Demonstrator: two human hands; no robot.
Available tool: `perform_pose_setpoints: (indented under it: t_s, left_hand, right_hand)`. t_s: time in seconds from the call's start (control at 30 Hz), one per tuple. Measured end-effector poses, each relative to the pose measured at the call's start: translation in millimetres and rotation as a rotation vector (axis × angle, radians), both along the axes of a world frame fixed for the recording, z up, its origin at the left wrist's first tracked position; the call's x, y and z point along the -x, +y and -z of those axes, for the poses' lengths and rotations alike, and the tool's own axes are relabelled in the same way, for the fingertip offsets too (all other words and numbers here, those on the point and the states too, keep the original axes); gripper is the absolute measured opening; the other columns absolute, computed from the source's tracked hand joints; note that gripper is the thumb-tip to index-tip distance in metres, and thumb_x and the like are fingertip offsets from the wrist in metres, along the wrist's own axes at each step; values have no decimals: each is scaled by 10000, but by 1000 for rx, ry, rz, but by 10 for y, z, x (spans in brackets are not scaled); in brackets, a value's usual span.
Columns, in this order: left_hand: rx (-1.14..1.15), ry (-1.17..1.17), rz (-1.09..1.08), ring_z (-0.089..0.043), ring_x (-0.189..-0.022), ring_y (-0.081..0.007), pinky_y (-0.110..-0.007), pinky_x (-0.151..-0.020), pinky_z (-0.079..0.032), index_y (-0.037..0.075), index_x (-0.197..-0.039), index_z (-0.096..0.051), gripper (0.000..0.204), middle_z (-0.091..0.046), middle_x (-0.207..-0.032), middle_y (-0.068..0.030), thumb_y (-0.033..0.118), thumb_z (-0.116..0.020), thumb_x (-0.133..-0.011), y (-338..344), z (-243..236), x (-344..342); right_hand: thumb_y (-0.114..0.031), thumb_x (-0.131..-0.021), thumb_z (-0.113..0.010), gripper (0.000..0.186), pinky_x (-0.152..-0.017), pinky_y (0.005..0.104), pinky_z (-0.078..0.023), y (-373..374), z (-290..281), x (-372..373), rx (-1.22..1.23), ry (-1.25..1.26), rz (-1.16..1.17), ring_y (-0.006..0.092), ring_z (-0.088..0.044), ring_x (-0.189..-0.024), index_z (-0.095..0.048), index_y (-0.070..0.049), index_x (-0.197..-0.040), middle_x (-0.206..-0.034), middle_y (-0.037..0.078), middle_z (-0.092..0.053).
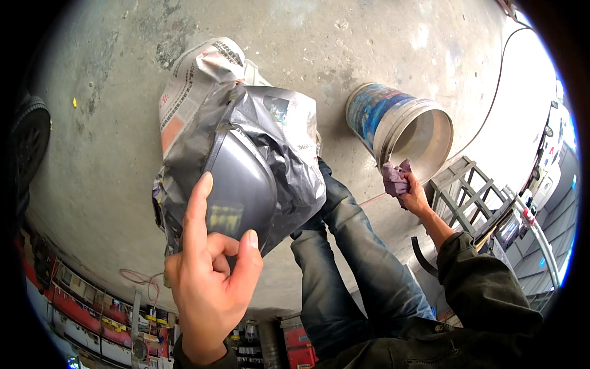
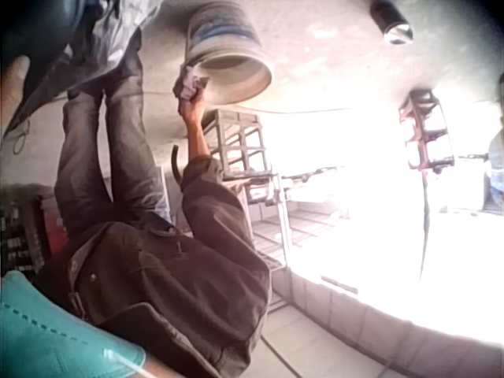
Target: The person sands a detached car headlight assembly using a sanding block and water, then wipes the surface with a cloth. The headlight is partially masked with newspaper and plastic wrap to protect surrounding areas.
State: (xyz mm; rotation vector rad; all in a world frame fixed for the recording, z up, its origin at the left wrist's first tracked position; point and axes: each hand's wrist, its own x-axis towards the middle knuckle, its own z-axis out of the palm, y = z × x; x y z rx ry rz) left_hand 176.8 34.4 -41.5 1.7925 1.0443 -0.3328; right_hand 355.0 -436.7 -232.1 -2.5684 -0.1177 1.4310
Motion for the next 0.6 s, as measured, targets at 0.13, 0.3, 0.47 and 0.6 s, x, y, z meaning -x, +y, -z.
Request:
perform_pose_setpoints:
  t_s: [0.13,0.3,0.47,0.6]
  left_hand:
    - [-47,36,-133,-399,-459,-24,-202,-488,-336,-1,-1485,-436,697,-527,-527,26,1,-681,-832,-50,-47,102]
    - [-178,73,-318,-401,-513,-5,-186,-511,-300,-15,-1287,-616,470,-499,-566,46,7,-733,-832,96,-66,286]
    - [69,84,-156,-350,-505,-23,-230,-462,-246,-1,-922,-665,290,-469,-571,44,99,-874,-749,489,264,32]
    - [371,-38,-235,-399,-541,1,-198,-477,-276,-1,-794,-619,279,-505,-590,63,133,-863,-802,763,623,-187]
  right_hand:
    - [-20,-740,-687,432,-874,345,-498,6,-16,5,-12,23,36,253,-623,-969,-536,-56,-1143,-1013,145,-642]
    - [-22,-730,-671,446,-899,368,-487,-86,56,21,9,-15,-17,327,-624,-1001,-532,-70,-1151,-1033,174,-634]
    - [-22,-731,-644,430,-918,386,-477,-81,39,24,11,-20,-19,368,-618,-1026,-533,-71,-1144,-1033,195,-629]
    - [-22,-734,-642,426,-923,388,-476,3,28,13,14,-17,-45,368,-617,-1035,-532,-74,-1142,-1035,193,-632]
